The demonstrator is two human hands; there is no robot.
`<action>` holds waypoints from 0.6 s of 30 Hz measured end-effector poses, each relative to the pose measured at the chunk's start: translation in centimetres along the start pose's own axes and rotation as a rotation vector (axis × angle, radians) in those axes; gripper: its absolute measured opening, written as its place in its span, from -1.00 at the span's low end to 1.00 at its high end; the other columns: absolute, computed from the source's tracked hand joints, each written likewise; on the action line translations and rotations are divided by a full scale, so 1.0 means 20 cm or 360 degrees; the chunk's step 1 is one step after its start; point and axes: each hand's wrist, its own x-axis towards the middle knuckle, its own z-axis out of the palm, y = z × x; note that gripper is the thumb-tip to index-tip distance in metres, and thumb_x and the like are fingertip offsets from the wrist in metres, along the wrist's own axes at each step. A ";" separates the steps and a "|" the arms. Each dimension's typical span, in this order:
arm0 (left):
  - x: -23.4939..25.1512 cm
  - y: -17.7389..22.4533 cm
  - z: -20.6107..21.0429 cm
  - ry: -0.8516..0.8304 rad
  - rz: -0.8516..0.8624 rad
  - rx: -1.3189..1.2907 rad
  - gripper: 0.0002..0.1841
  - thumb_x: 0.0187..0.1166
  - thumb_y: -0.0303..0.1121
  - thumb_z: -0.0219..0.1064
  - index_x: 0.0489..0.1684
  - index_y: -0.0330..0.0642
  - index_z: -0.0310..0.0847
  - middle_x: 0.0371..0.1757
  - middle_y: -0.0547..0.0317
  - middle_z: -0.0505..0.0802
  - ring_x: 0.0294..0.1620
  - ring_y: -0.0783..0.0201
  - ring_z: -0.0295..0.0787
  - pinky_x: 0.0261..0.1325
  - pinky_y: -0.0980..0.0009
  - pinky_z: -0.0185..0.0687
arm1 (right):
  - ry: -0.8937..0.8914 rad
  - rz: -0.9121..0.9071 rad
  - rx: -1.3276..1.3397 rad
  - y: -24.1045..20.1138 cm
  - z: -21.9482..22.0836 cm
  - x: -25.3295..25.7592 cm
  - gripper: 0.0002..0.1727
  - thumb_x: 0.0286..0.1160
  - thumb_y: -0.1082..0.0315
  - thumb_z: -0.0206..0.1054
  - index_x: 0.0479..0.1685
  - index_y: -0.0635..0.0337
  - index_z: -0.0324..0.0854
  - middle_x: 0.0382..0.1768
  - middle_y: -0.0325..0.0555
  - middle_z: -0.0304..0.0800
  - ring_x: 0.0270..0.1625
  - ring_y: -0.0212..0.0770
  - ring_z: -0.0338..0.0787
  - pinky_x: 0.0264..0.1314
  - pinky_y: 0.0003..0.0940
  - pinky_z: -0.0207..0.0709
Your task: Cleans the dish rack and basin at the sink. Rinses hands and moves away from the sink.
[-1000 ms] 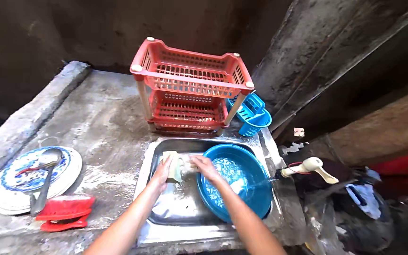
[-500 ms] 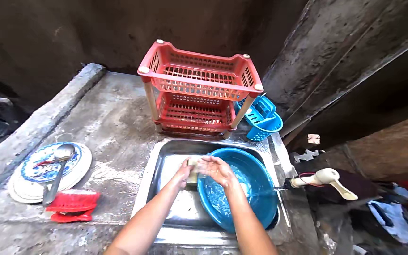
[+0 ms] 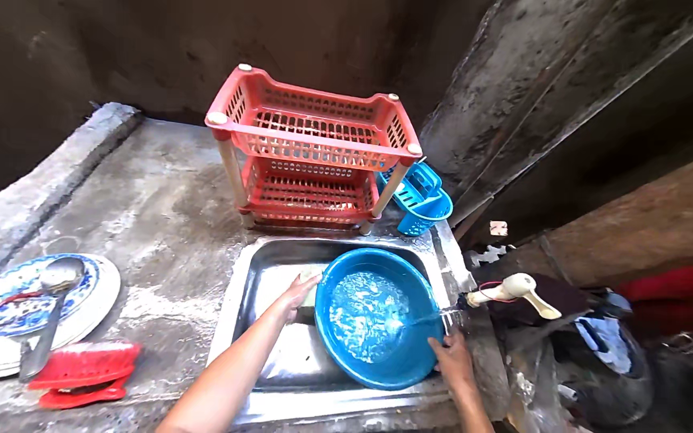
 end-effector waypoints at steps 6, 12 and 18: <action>0.02 0.00 -0.15 0.0292 0.0216 0.0261 -0.42 0.78 -0.25 0.23 0.69 -0.36 0.23 0.45 -0.41 0.62 0.40 -0.15 0.65 0.46 -0.04 0.54 | 0.0008 0.0070 0.1085 -0.20 0.12 -0.17 -0.64 0.51 0.60 0.19 0.29 0.41 0.51 -0.09 0.03 0.79 -0.14 -0.26 0.83 -0.09 -0.31 0.75; -0.03 0.05 -0.25 0.0299 -0.0078 0.0080 -0.18 0.70 -0.18 0.32 0.88 -0.08 -0.13 0.53 -0.38 0.55 0.45 -0.19 0.60 0.41 -0.12 0.56 | 0.0011 -0.0834 0.0906 -0.61 0.13 -0.38 -0.90 0.36 0.50 0.35 -0.40 0.12 0.56 -0.55 -0.43 0.72 -0.44 -0.54 0.77 -0.31 -0.57 0.71; -0.15 0.06 -0.18 -0.0054 0.0012 0.0779 -0.48 0.75 -0.49 0.16 0.68 -0.41 0.20 0.45 -0.32 0.60 0.36 -0.04 0.60 0.41 0.02 0.52 | 0.0159 -0.1750 0.0446 -0.91 0.12 -0.55 -0.78 0.48 0.32 0.39 -0.48 0.22 0.60 -0.55 -0.33 0.66 -0.46 -0.66 0.63 -0.35 -0.74 0.52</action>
